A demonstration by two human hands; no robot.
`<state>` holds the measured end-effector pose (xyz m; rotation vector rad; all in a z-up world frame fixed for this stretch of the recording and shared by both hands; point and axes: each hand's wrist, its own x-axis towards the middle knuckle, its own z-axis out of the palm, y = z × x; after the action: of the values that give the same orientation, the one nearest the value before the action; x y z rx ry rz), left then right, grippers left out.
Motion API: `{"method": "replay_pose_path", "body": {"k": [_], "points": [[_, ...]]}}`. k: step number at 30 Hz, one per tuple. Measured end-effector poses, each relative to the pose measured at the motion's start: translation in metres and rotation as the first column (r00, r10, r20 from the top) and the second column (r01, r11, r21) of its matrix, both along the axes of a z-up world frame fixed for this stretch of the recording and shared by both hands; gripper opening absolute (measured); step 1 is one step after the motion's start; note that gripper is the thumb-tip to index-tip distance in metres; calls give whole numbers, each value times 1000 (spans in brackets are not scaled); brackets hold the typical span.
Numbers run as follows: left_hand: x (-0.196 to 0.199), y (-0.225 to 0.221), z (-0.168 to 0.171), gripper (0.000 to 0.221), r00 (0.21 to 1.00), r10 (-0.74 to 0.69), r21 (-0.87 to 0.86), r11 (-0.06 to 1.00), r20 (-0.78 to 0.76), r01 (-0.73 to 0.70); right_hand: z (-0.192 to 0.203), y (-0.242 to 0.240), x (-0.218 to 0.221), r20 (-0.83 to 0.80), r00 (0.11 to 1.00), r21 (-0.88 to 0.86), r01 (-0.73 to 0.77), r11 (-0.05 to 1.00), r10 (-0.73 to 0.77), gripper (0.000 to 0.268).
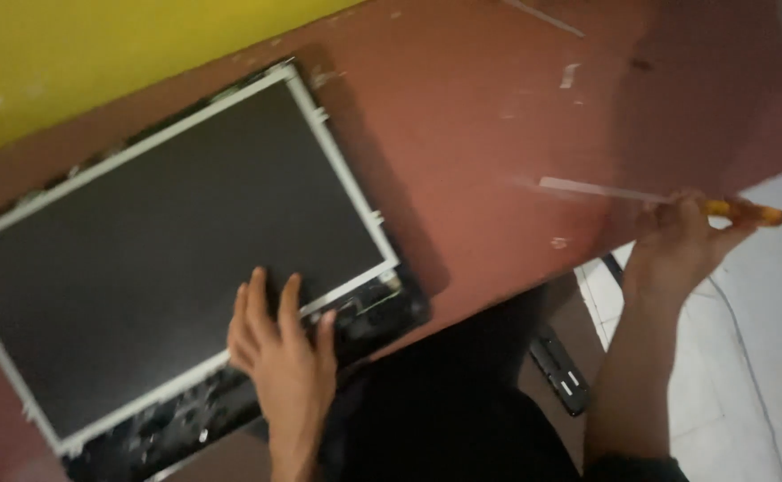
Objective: Removing screws from a laptop screen bezel using a manual screwdriver
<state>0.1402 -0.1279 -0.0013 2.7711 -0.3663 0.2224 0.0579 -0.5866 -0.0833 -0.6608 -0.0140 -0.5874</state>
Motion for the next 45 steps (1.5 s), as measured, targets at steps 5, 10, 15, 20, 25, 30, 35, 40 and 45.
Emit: {"method": "replay_pose_path", "body": {"k": [5, 10, 15, 20, 25, 30, 35, 40, 45], "points": [[-2, 3, -9, 52, 996, 24, 89, 996, -81, -16, 41, 10, 25, -287, 399, -527, 694, 491, -871, 36], [-1, -2, -8, 48, 1000, -1, 115, 993, 23, -2, -24, -83, 26, -83, 331, -480, 813, 329, -940, 47], [-2, -3, -9, 49, 999, 27, 103, 994, 26, -30, 18, -61, 65, -80, 181, -701, 689, 185, -980, 24], [-2, -3, -6, 46, 999, 14, 106, 994, 29, -17, 16, -55, 66, 26, 361, -697, 675, 241, -932, 28], [-2, -1, -10, 49, 999, 16, 91, 996, 32, -19, 4, -60, 63, -74, 347, -647, 697, 310, -935, 29], [-3, -2, -8, 51, 999, 30, 97, 995, 26, -32, 16, -51, 65, -130, 350, -642, 684, 348, -928, 27], [-2, -3, -6, 50, 999, 15, 61, 998, 35, -17, 9, -55, 63, -128, 380, -571, 727, 382, -916, 34], [-3, -2, -6, 51, 1000, 18, 64, 998, 24, -19, -5, -65, 58, -114, 393, -575, 722, 384, -912, 31], [-3, -3, -5, 49, 999, 11, 91, 996, 49, -16, 1, -60, 59, -79, 412, -589, 715, 376, -908, 30]]}}
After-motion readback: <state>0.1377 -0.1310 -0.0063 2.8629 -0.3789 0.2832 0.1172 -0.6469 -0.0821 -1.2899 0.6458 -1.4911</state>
